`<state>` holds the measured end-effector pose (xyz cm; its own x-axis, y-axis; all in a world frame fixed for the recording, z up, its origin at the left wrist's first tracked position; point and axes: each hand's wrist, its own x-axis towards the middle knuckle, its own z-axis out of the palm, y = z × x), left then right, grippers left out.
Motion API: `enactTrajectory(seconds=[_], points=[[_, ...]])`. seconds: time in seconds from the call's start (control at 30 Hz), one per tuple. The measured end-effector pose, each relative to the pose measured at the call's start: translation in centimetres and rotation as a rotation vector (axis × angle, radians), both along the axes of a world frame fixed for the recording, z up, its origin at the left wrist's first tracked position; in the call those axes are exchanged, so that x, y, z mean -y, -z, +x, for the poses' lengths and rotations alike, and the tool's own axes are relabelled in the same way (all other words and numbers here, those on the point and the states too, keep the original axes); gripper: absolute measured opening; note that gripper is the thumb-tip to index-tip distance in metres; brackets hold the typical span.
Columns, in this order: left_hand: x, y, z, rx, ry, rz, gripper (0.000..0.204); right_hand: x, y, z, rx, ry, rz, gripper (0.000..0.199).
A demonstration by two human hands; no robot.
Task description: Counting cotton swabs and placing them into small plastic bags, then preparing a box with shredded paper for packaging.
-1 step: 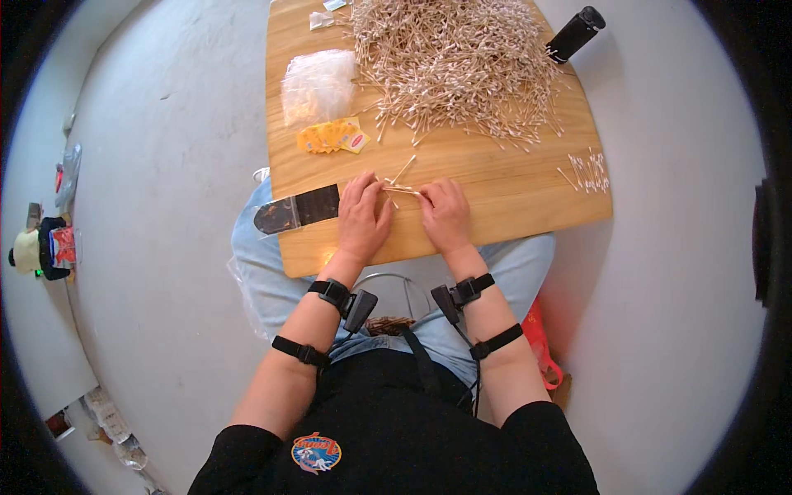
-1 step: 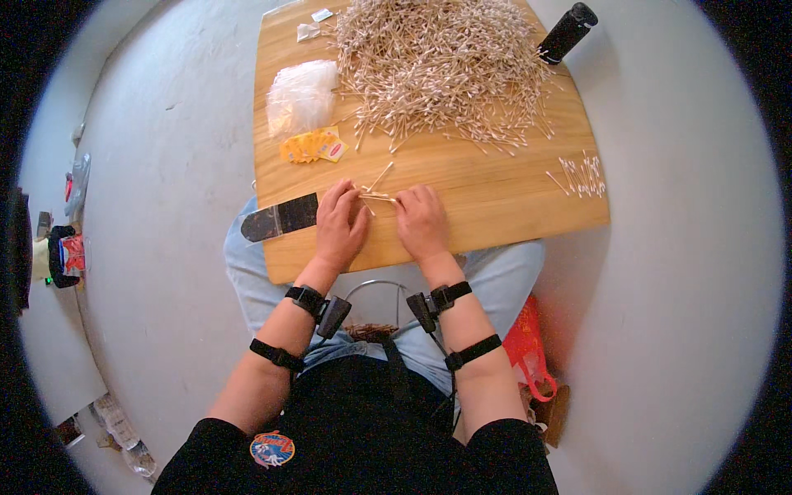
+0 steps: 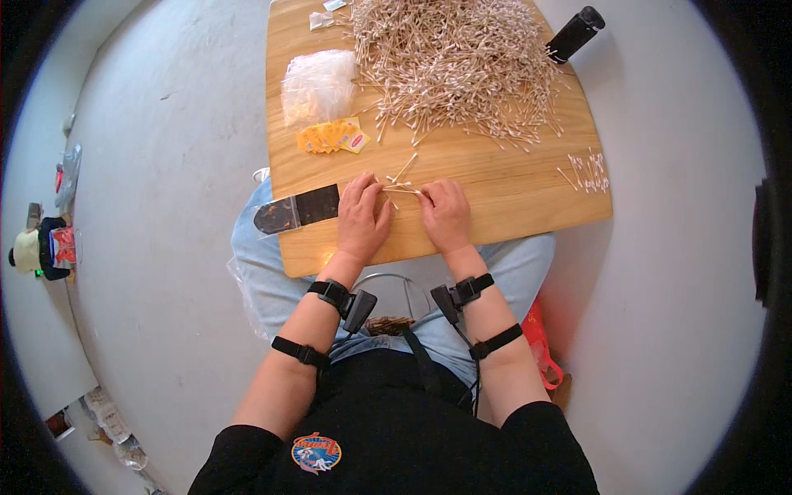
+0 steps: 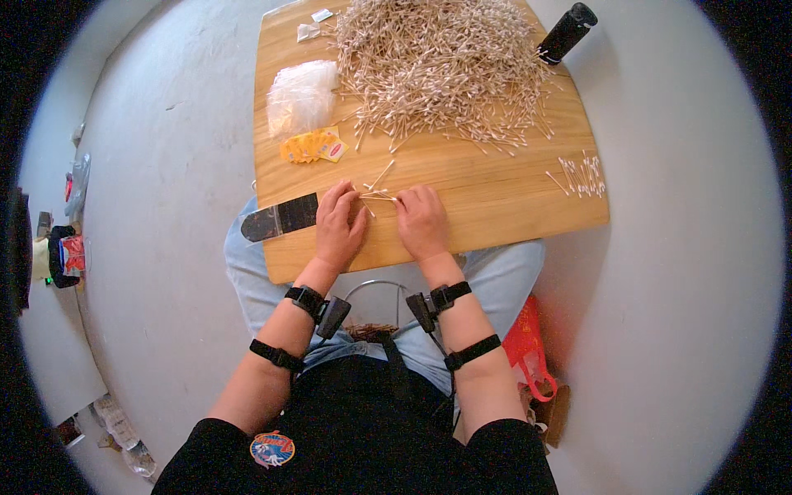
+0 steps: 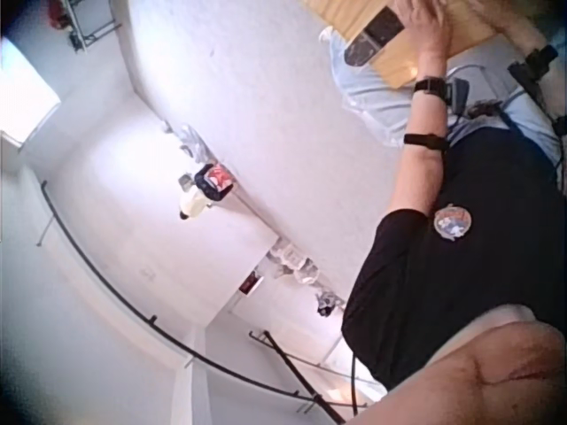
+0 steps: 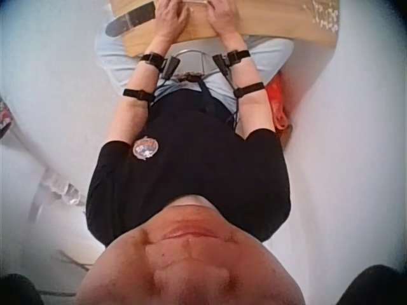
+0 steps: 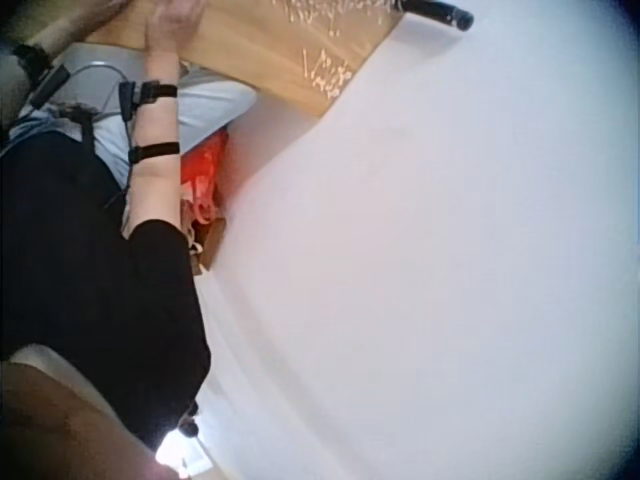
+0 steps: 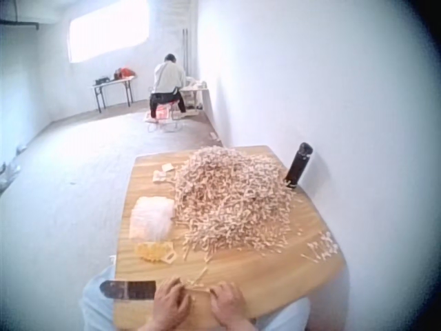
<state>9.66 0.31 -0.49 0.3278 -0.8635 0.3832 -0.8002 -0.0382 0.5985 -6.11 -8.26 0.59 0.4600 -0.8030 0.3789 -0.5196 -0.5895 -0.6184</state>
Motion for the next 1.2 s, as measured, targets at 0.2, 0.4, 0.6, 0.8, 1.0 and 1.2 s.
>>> enactTrajectory(seconds=[0.2, 0.4, 0.6, 0.8, 1.0, 1.2], points=[[-0.5, 0.0, 0.1, -0.021, 0.054, 0.015, 0.026, 0.1, 0.3, -0.1, 0.106, 0.032, -0.026, 0.013], [-0.5, -0.3, -0.1, -0.047, -0.023, -0.026, 0.040, -0.9, 0.1, -1.2, 0.206, -0.013, 0.041, 0.015], [0.5, -0.6, 1.8, 0.070, 0.121, 0.046, 0.034, -2.3, -0.8, -1.9, 0.165, -0.058, 0.078, 0.014], [1.6, -1.6, 3.0, 0.114, 0.251, 0.108, 0.020, -2.8, -1.1, -1.7, 0.049, -0.117, 0.045, 0.012], [1.0, -1.7, 2.9, 0.194, 0.248, 0.163, 0.009, -2.0, -0.6, -2.6, 0.035, -0.102, 0.054, 0.009], [-0.3, -2.0, 2.5, -0.153, 0.079, 0.332, 0.014, -1.5, -1.0, -2.7, 0.000, -0.129, 0.105, 0.008]])
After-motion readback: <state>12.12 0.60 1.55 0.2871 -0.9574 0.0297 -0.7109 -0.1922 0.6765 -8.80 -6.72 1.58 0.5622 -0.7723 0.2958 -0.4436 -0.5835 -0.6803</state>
